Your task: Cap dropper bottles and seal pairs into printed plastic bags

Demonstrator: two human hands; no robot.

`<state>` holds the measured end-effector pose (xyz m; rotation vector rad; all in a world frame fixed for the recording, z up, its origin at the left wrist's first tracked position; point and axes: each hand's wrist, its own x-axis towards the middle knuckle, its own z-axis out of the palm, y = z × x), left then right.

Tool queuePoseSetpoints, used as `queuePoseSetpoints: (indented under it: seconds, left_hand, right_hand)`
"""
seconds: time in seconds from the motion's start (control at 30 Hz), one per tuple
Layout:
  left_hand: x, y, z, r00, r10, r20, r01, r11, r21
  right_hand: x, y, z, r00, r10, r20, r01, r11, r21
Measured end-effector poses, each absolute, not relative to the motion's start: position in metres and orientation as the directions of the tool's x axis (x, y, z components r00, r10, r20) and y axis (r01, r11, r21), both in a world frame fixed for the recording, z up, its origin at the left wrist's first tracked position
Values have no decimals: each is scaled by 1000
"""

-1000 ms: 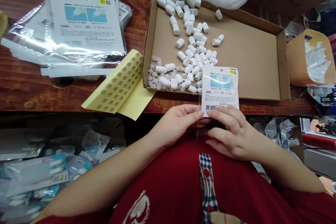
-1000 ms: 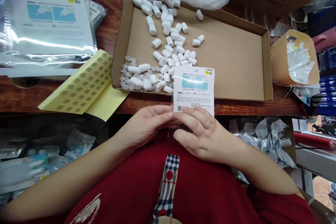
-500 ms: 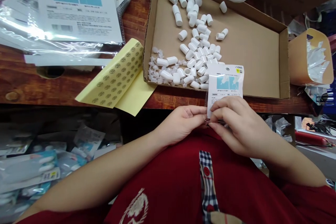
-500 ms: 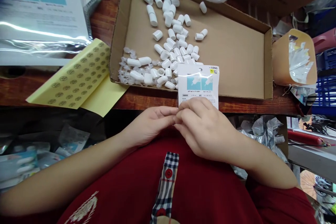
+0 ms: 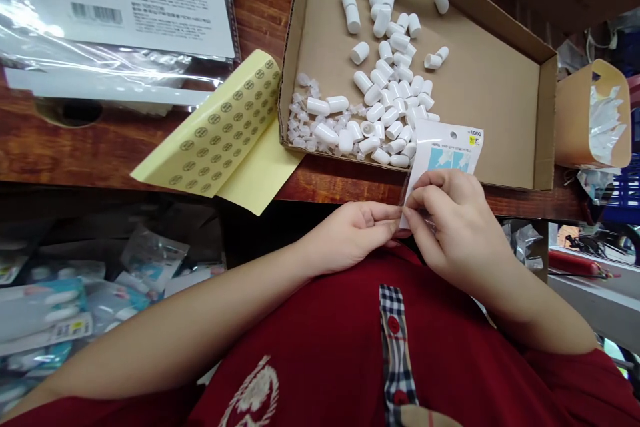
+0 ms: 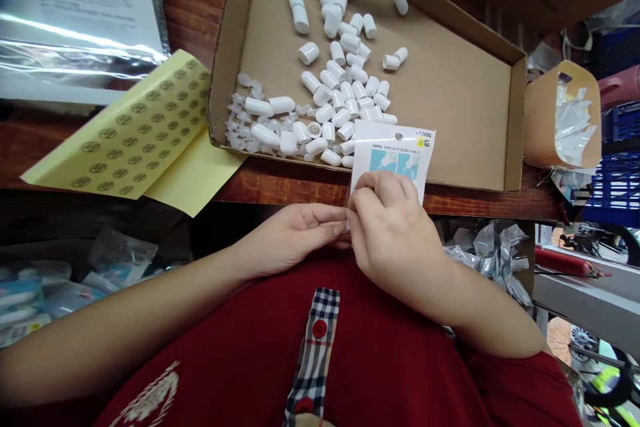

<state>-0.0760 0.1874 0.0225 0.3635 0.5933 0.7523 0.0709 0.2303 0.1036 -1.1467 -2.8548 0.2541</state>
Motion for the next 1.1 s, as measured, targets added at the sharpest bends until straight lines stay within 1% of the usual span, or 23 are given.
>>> queuePoseSetpoints:
  seconds: [0.2, 0.37, 0.5, 0.6, 0.67, 0.83, 1.0, 1.1]
  left_hand:
    - [-77, 187, 22, 593, 735, -328, -553, 668, 498]
    - [-78, 187, 22, 589, 723, -362, -535, 684, 496]
    - [-79, 188, 23, 596, 716, -363, -536, 692, 483]
    - [-79, 188, 25, 612, 716, -335, -553, 691, 466]
    - [-79, 187, 26, 617, 727, -301, -567, 676, 471]
    - [-79, 186, 26, 602, 764, -232, -575, 617, 537]
    - [-81, 185, 27, 602, 769, -215, -575, 604, 552]
    - [-82, 185, 25, 592, 767, -247, -569, 615, 546]
  right_hand:
    - [70, 228, 100, -723, 690, 21, 683, 719, -130]
    - [72, 227, 98, -705, 708, 34, 699, 703, -132]
    - [78, 229, 102, -726, 688, 4, 668, 707, -232]
    - [82, 229, 105, -716, 697, -22, 669, 678, -306]
    - [83, 229, 107, -706, 708, -32, 676, 659, -329]
    - [83, 229, 110, -688, 722, -71, 685, 615, -391]
    - [83, 228, 113, -656, 746, -113, 705, 553, -444]
    - [85, 226, 117, -672, 725, -149, 690, 541, -481]
